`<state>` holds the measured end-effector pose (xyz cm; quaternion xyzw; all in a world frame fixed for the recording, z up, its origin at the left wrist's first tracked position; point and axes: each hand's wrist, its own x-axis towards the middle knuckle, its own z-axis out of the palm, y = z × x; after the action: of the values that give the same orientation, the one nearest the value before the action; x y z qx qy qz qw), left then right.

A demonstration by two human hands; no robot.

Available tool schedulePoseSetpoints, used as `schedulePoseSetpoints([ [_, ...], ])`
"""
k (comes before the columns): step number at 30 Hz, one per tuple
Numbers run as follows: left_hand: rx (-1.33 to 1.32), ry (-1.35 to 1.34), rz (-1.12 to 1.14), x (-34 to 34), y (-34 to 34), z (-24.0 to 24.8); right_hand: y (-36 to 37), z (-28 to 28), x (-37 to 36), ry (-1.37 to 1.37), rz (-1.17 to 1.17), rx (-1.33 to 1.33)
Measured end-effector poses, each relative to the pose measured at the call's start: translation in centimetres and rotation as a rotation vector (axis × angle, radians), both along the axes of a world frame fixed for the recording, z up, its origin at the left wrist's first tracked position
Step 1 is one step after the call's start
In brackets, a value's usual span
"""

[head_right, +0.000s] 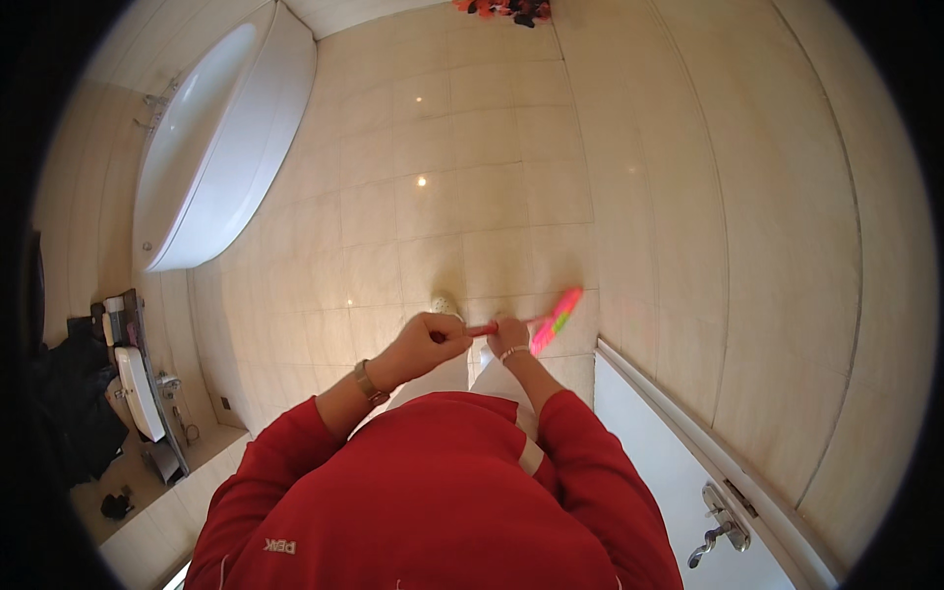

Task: The person sweeps scattered red and black debris on a tiled bathroom floor using a pink squeegee. They gather the debris into a pile near the bathtub and continue sweeping the remaining area.

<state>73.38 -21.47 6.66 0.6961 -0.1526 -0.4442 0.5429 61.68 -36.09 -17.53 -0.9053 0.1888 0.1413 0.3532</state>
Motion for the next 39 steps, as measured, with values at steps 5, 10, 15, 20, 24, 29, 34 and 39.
schedulePoseSetpoints([
  [5,-0.172,-0.407,-0.030,2.0,-1.0,0.7,-1.3,-0.6,10.1,-0.336,-0.040,0.151],
  [10,-0.251,-0.572,-0.042,1.7,-0.2,2.5,-2.1,2.5,13.2,-0.375,-0.035,0.282],
  [15,-0.202,-0.192,-0.009,1.8,4.5,4.1,0.7,7.0,7.3,-0.142,0.069,-0.012],
  [20,-0.005,0.026,0.068,3.7,7.1,-1.3,4.5,0.7,5.6,0.034,0.213,-0.034],
  [24,0.011,-0.138,0.102,7.7,7.9,-0.3,5.9,-1.1,12.9,-0.112,0.261,0.038],
  [29,-0.245,-0.505,0.003,9.6,6.1,-1.2,3.4,-2.4,21.7,-0.281,-0.016,0.293],
  [34,-0.336,-0.479,-0.022,9.6,6.7,2.1,2.0,1.4,20.1,-0.289,-0.081,0.196],
  [39,-0.229,-0.061,-0.049,10.2,5.3,-1.1,1.2,2.3,11.2,-0.010,-0.002,-0.103],
])
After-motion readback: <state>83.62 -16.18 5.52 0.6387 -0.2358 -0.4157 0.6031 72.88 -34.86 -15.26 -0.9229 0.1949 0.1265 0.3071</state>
